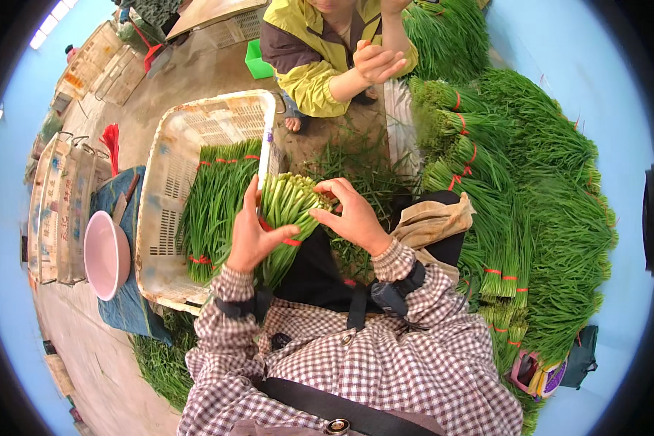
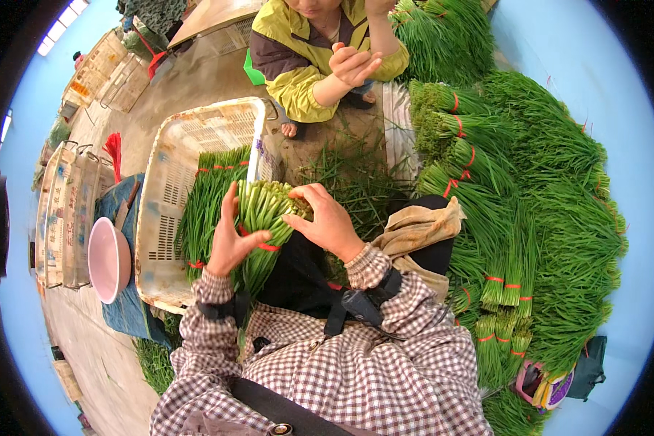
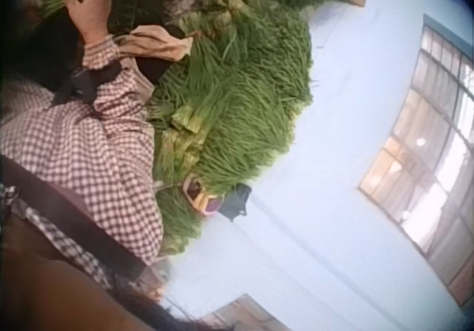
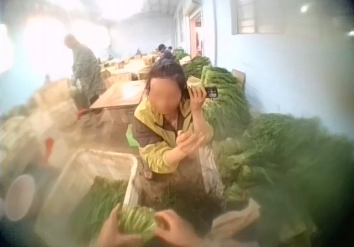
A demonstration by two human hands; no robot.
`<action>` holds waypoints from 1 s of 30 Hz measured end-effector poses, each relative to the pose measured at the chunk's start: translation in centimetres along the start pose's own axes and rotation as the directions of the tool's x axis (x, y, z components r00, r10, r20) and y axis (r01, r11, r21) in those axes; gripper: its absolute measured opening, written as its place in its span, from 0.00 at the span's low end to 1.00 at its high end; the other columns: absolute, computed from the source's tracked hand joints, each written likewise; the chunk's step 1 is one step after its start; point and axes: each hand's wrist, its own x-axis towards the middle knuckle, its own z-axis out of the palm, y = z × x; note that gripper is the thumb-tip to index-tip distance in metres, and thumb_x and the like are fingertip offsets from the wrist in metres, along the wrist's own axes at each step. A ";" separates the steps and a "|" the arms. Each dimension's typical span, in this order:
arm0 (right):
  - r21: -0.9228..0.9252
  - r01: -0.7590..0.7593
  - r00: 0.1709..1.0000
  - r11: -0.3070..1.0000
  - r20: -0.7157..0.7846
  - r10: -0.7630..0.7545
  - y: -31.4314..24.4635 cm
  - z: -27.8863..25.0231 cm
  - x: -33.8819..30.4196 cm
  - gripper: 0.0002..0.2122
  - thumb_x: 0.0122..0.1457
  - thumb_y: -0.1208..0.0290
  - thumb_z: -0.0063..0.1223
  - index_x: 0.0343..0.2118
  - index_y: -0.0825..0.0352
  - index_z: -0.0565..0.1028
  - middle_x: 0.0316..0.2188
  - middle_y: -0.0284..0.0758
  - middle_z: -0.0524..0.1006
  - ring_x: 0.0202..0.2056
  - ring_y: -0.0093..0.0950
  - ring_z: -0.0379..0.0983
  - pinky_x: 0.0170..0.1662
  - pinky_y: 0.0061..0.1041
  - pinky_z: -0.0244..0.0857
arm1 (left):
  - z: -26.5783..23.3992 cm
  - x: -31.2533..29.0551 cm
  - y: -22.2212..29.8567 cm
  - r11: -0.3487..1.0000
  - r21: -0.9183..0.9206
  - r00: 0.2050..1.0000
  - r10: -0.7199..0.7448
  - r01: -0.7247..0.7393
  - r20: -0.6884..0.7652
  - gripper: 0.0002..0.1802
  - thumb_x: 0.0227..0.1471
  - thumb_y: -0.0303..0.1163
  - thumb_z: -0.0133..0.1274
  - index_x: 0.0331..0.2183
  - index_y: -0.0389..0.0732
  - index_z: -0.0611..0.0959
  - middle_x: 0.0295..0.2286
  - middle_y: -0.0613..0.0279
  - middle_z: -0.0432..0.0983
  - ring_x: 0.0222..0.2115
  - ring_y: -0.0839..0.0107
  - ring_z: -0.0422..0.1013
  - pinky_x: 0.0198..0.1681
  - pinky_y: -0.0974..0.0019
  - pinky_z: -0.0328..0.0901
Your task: Bundling and cleaning green chives using rubber bands and a wiping cloth in a processing facility.
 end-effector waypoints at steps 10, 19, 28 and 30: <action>-0.280 0.085 0.922 0.956 -0.343 -0.183 0.1 -5.4 -1.0 0.14 0.54 0.66 0.61 0.41 0.66 0.74 0.37 0.37 0.73 0.34 0.31 0.73 0.35 0.26 0.68 | -0.1 1.7 -2.7 0.971 0.200 0.988 0.143 -0.129 -0.055 0.42 0.48 0.43 0.62 0.60 0.40 0.63 0.48 0.48 0.71 0.45 0.56 0.72 0.48 0.61 0.66; -0.585 -0.760 0.650 0.283 -0.681 0.338 5.2 -15.3 -14.2 0.20 0.57 0.49 0.56 0.25 0.63 0.69 0.13 0.32 0.62 0.15 0.28 0.61 0.19 0.29 0.57 | 0.8 2.8 -2.4 0.955 0.279 0.995 0.104 -0.099 -0.002 0.38 0.52 0.48 0.57 0.60 0.44 0.65 0.46 0.48 0.72 0.37 0.54 0.74 0.37 0.59 0.68; 0.079 0.008 0.678 0.997 -0.733 0.053 2.4 -6.7 -7.5 0.14 0.57 0.75 0.55 0.45 0.69 0.67 0.38 0.32 0.69 0.41 0.23 0.67 0.44 0.26 0.64 | 1.5 2.7 -1.6 0.894 0.422 0.987 0.161 -0.149 0.007 0.40 0.49 0.47 0.59 0.59 0.42 0.66 0.48 0.46 0.71 0.39 0.54 0.75 0.40 0.60 0.70; -0.048 0.127 0.691 0.991 -0.712 -0.123 -0.2 -3.2 -5.3 0.18 0.55 0.76 0.56 0.49 0.69 0.68 0.42 0.36 0.71 0.46 0.28 0.67 0.47 0.29 0.64 | 1.3 2.8 -2.0 0.958 0.276 0.996 0.089 -0.077 -0.032 0.33 0.51 0.43 0.57 0.56 0.40 0.70 0.43 0.49 0.76 0.39 0.54 0.76 0.41 0.60 0.70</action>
